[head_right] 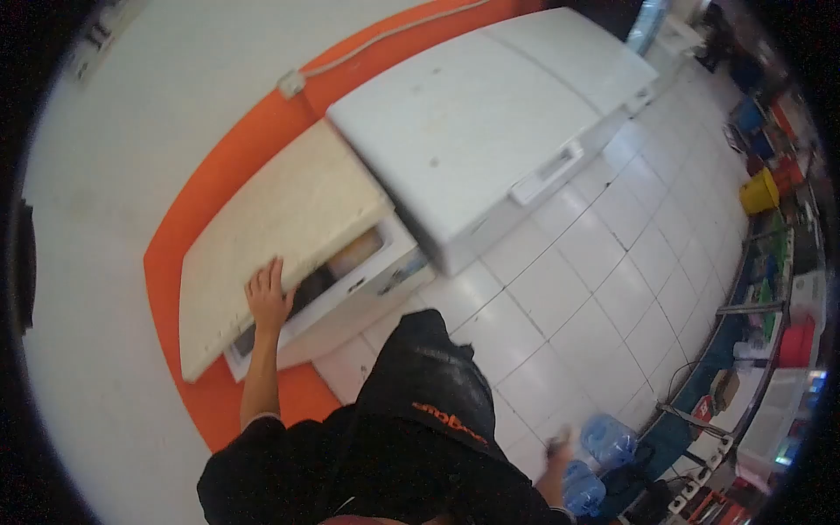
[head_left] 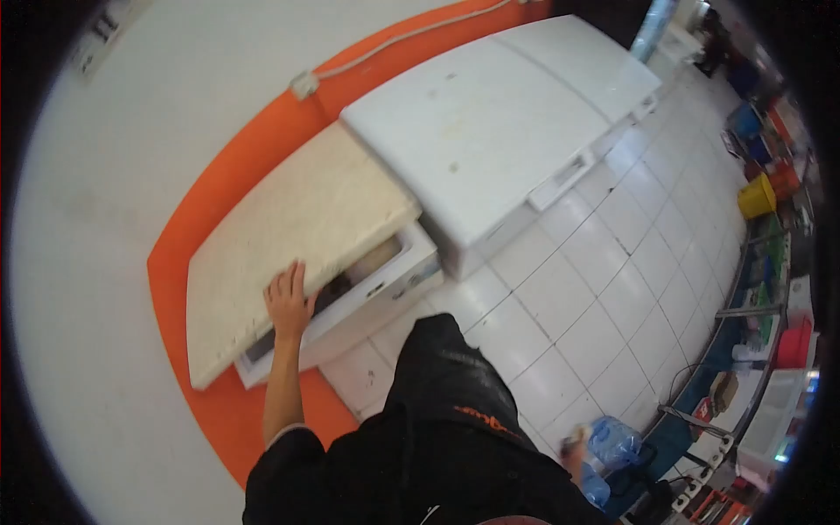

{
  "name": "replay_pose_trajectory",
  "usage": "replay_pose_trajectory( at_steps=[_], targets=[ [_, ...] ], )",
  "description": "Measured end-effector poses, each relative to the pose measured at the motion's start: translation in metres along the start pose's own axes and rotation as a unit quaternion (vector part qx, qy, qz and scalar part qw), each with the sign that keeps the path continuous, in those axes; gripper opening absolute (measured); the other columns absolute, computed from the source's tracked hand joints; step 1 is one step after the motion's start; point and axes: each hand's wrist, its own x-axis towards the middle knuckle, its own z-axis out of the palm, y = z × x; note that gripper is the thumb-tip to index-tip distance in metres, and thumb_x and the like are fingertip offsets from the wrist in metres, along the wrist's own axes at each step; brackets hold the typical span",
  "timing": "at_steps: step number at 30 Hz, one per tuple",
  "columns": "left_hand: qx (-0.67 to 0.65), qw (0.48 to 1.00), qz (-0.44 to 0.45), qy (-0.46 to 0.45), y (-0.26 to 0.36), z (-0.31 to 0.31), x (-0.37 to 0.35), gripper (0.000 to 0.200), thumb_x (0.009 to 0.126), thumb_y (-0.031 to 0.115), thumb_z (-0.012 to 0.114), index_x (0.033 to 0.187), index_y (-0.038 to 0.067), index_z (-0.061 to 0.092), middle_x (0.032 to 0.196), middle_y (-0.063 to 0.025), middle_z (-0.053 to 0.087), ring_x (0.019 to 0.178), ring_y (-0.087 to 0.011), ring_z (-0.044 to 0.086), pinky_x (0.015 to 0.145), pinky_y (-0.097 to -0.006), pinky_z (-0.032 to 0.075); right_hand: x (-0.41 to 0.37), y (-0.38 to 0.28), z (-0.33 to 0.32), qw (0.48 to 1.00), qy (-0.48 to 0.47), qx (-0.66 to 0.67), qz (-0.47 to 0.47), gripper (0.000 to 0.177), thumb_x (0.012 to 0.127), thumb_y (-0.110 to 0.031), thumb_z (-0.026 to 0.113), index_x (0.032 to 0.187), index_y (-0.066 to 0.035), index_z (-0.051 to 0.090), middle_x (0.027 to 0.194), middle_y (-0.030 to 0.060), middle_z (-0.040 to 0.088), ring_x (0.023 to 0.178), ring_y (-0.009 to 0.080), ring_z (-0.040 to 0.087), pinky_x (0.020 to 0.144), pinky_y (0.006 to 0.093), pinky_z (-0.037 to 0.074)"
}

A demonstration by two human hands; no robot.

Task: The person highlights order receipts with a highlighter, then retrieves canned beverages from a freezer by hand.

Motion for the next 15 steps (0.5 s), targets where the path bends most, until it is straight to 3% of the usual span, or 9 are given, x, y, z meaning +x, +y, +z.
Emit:
replay_pose_trajectory(
  at_steps=[3, 4, 5, 6, 7, 8, 10, 12, 15],
  targets=[
    [-0.045, 0.997, 0.021, -0.062, 0.003, 0.039, -0.028, 0.078, 0.072, 0.027, 0.075, 0.139, 0.007, 0.041, 0.139, -0.0111, 0.046, 0.126, -0.0297, 0.042, 0.107, -0.0478, 0.028, -0.045, -0.210, 0.071, 0.990, 0.082, 0.023, -0.108, 0.057, 0.081, -0.054, 0.066, 0.113, -0.009, 0.056, 0.085, 0.0047, 0.058, 0.062, 0.0153, 0.059, 0.049, 0.0235, 0.050],
    [-0.051, 0.995, 0.007, -0.083, 0.004, 0.056, -0.041, 0.081, 0.070, 0.025, 0.076, 0.139, 0.004, 0.039, 0.141, -0.0137, 0.043, 0.129, -0.0297, 0.040, 0.108, -0.0481, 0.026, 0.028, -0.231, 0.037, 0.930, 0.092, -0.126, -0.333, 0.056, 0.081, -0.054, 0.066, 0.110, -0.008, 0.055, 0.085, 0.0061, 0.058, 0.062, 0.0166, 0.060, 0.053, 0.0236, 0.053],
    [-0.052, 0.987, -0.050, -0.145, 0.011, 0.069, -0.039, 0.086, 0.066, 0.018, 0.079, 0.139, 0.003, 0.037, 0.142, -0.0152, 0.042, 0.131, -0.0322, 0.038, 0.110, -0.0471, 0.025, 0.062, -0.273, 0.034, 0.918, 0.110, -0.118, -0.362, 0.053, 0.080, -0.054, 0.067, 0.106, -0.009, 0.055, 0.081, 0.0056, 0.058, 0.060, 0.0159, 0.060, 0.049, 0.0235, 0.050],
    [-0.048, 0.975, -0.139, -0.164, 0.018, 0.074, -0.023, 0.081, 0.064, 0.017, 0.080, 0.135, 0.002, 0.043, 0.137, -0.0178, 0.048, 0.127, -0.0339, 0.042, 0.108, -0.0473, 0.028, -0.013, -0.339, 0.098, 0.968, 0.083, 0.053, -0.233, 0.050, 0.082, -0.053, 0.066, 0.103, -0.009, 0.056, 0.076, 0.0040, 0.058, 0.061, 0.0148, 0.060, 0.046, 0.0231, 0.046],
    [-0.102, 0.970, -0.190, -0.113, 0.046, 0.024, 0.013, 0.063, 0.073, 0.016, 0.076, 0.127, -0.001, 0.048, 0.128, -0.0196, 0.054, 0.120, -0.0347, 0.050, 0.102, -0.0446, 0.037, 0.003, -0.369, 0.109, 0.960, 0.073, 0.040, -0.267, 0.049, 0.084, -0.055, 0.062, 0.101, -0.009, 0.056, 0.073, 0.0033, 0.059, 0.063, 0.0141, 0.061, 0.047, 0.0246, 0.044],
    [-0.004, 0.976, -0.173, 0.130, 0.027, 0.099, 0.010, 0.043, 0.084, 0.044, 0.068, 0.094, 0.002, 0.067, 0.090, -0.0173, 0.067, 0.078, -0.0264, 0.063, 0.074, -0.0397, 0.050, 0.011, -0.392, 0.131, 0.959, 0.061, 0.036, -0.276, 0.049, 0.086, -0.055, 0.059, 0.102, -0.008, 0.056, 0.074, 0.0041, 0.061, 0.063, 0.0143, 0.061, 0.049, 0.0258, 0.045],
    [-0.007, 0.984, -0.164, 0.076, 0.010, 0.136, 0.083, 0.058, 0.079, 0.051, 0.069, 0.114, 0.006, 0.062, 0.103, -0.0169, 0.067, 0.095, -0.0281, 0.064, 0.086, -0.0409, 0.050, 0.019, -0.425, 0.178, 0.957, 0.005, 0.014, -0.291, 0.050, 0.088, -0.055, 0.055, 0.102, -0.007, 0.057, 0.076, 0.0054, 0.063, 0.063, 0.0148, 0.062, 0.053, 0.0276, 0.046],
    [-0.375, 0.880, -0.259, 0.133, 0.105, 0.104, 0.201, 0.046, 0.084, 0.016, 0.067, 0.122, -0.005, 0.050, 0.119, -0.0203, 0.059, 0.106, -0.0341, 0.058, 0.091, -0.0403, 0.046, 0.043, -0.438, 0.233, 0.969, -0.032, 0.038, -0.240, 0.047, 0.090, -0.051, 0.052, 0.104, -0.007, 0.059, 0.078, 0.0066, 0.065, 0.065, 0.0161, 0.062, 0.054, 0.0285, 0.046],
    [-0.440, 0.867, -0.227, 0.055, 0.274, 0.103, 0.310, 0.049, 0.086, 0.015, 0.065, 0.128, -0.002, 0.047, 0.120, -0.0156, 0.057, 0.095, -0.0260, 0.058, 0.086, -0.0356, 0.047, 0.114, -0.378, 0.234, 0.977, -0.086, 0.108, -0.165, 0.043, 0.088, -0.039, 0.063, 0.117, -0.007, 0.057, 0.090, 0.0093, 0.064, 0.074, 0.0206, 0.064, 0.059, 0.0333, 0.052]
  ],
)
